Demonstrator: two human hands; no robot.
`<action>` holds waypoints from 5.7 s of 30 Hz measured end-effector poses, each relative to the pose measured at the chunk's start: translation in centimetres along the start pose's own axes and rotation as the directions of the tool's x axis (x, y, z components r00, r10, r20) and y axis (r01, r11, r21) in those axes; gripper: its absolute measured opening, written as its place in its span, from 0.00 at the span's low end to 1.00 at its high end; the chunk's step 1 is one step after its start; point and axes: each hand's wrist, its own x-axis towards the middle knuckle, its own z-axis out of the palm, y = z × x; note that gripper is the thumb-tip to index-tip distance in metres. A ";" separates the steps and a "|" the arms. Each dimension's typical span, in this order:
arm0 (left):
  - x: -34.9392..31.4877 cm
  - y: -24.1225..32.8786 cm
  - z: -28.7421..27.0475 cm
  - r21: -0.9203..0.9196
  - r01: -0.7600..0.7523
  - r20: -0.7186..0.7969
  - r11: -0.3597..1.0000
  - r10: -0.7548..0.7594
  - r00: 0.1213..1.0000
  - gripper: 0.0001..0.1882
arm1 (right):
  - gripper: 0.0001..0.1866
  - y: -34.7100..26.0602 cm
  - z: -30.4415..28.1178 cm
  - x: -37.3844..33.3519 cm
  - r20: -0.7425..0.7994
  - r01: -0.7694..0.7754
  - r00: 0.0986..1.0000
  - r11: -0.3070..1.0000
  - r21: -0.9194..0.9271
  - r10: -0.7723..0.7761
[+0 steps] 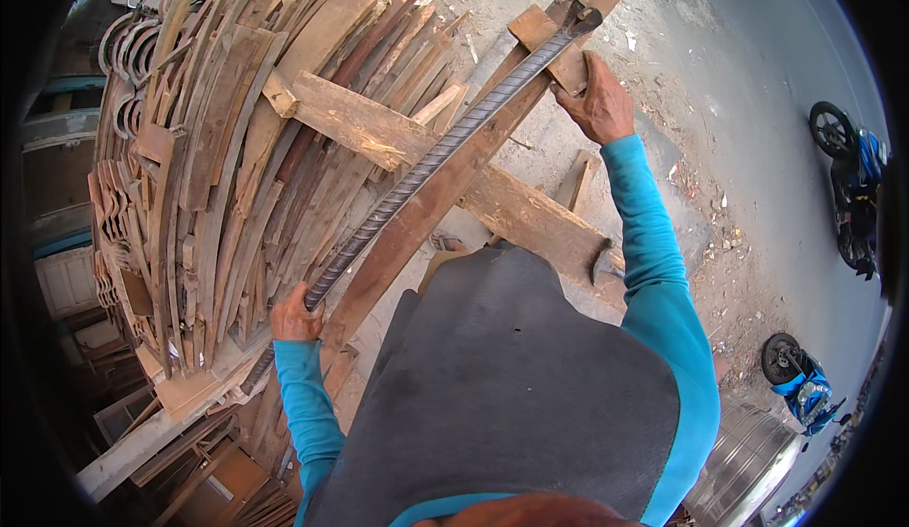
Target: The person removes nails from a wooden plank using a hammer and a metal rod, then picks up the loosened nails by hand.
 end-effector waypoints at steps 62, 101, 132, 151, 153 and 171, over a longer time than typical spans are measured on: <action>5.4 17.4 -22.8 0.260 -0.150 0.262 0.954 0.080 0.962 0.23 | 0.37 2.5 -1.4 1.6 0.417 -0.399 0.904 0.525 0.751 0.091; 4.5 14.6 -14.6 -0.006 -0.168 0.117 0.986 0.168 0.979 0.17 | 0.34 3.4 -4.2 3.9 0.307 -0.275 0.945 0.790 0.548 0.116; 4.2 13.4 -14.1 0.053 -0.103 0.290 0.993 0.083 0.953 0.21 | 0.47 -0.4 -5.4 5.1 0.269 -0.045 0.962 0.950 0.309 -0.042; 3.7 10.5 -5.0 -0.090 -0.091 0.098 0.992 0.099 0.990 0.17 | 0.43 1.4 -3.7 5.4 0.149 0.002 0.987 0.940 0.340 -0.056; 3.2 8.9 0.3 -0.164 -0.016 0.126 0.986 0.037 0.991 0.16 | 0.41 0.6 -2.3 5.7 0.133 0.123 0.978 0.957 0.264 -0.162; -7.5 5.4 14.4 -0.492 0.293 0.378 0.820 -0.102 0.920 0.20 | 0.31 -7.0 -4.9 4.3 0.088 0.463 0.879 0.793 -0.396 -0.469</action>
